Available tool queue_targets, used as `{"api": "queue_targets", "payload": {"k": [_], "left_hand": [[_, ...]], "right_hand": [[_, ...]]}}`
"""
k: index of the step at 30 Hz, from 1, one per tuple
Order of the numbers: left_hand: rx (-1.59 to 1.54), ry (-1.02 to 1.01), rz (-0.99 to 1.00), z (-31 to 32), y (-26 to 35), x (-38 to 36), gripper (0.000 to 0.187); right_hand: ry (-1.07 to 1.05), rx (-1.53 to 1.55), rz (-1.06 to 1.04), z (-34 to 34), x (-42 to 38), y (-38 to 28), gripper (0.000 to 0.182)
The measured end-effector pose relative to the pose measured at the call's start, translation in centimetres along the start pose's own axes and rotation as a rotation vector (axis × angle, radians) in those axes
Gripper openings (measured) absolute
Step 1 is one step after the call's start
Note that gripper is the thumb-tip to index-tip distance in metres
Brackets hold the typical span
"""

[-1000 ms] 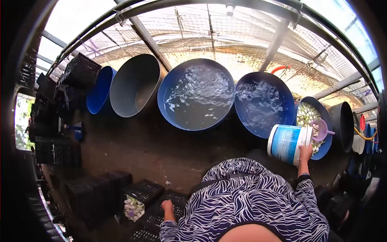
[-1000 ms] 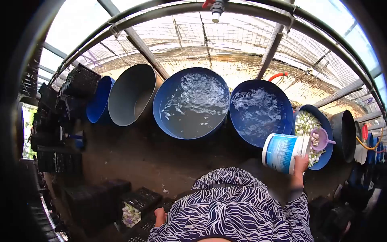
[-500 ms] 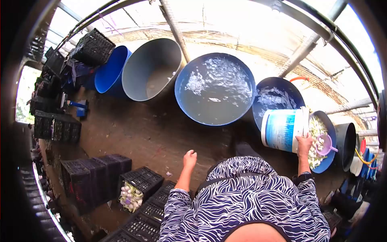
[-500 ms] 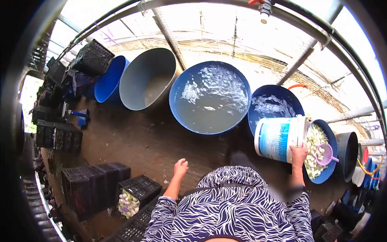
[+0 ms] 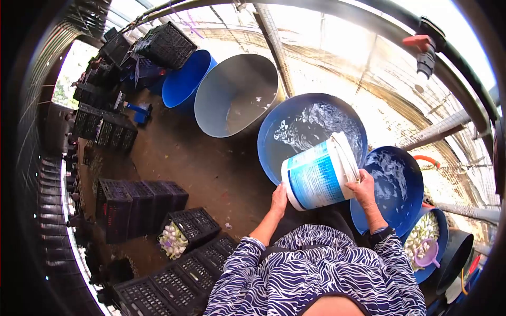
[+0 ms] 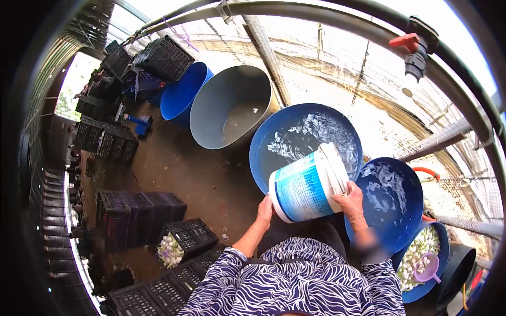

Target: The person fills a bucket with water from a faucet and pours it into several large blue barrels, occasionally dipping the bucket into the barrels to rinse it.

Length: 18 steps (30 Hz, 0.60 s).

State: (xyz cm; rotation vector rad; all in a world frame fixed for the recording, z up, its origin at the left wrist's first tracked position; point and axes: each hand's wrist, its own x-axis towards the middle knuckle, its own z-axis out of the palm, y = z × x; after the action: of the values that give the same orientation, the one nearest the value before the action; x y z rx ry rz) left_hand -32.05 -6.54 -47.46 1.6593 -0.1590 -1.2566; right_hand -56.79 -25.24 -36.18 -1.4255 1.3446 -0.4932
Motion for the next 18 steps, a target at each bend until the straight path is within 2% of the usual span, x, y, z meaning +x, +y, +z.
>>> {"api": "queue_targets", "payload": {"k": [1, 2, 4, 7, 10, 11, 14, 15, 18], "left_hand": [[0.136, 0.133, 0.025, 2.6, 3.8, -1.7, 0.048], [0.175, 0.179, -0.015, 3.5, 4.9, -2.0, 0.040], [0.091, 0.274, -0.010, 3.7, 3.4, -0.9, 0.034], [-0.040, 0.309, -0.100, 2.8, 2.0, 0.3, 0.030], [0.038, 0.303, -0.066, 2.8, 1.4, 2.3, 0.033], [-0.060, 0.289, -0.081, 3.2, 1.6, 3.0, 0.033], [0.038, 0.292, -0.145, 2.7, 2.6, 5.3, 0.031], [0.015, 0.306, -0.200, 2.7, 2.6, 6.0, 0.038], [0.238, 0.339, -0.227, 2.7, 1.6, 8.9, 0.047]], "right_hand": [[-0.016, 0.002, -0.002, 0.4, 0.6, -0.3, 0.034], [-0.025, -0.023, 0.000, 0.7, 1.5, 0.0, 0.034], [-0.036, -0.078, -0.004, 1.2, 2.9, 0.7, 0.035], [-0.018, -0.170, -0.036, 2.6, 4.4, 1.5, 0.036], [-0.010, -0.296, 0.023, 3.6, 6.8, 3.4, 0.042], [-0.007, -0.344, 0.047, 4.1, 7.9, 4.0, 0.043], [0.049, -0.460, 0.159, 6.8, 10.0, 5.6, 0.046], [0.010, -0.384, 0.263, 7.5, 10.9, 6.5, 0.048], [0.030, -0.308, 0.264, 9.3, 12.7, 8.8, 0.050]]}}
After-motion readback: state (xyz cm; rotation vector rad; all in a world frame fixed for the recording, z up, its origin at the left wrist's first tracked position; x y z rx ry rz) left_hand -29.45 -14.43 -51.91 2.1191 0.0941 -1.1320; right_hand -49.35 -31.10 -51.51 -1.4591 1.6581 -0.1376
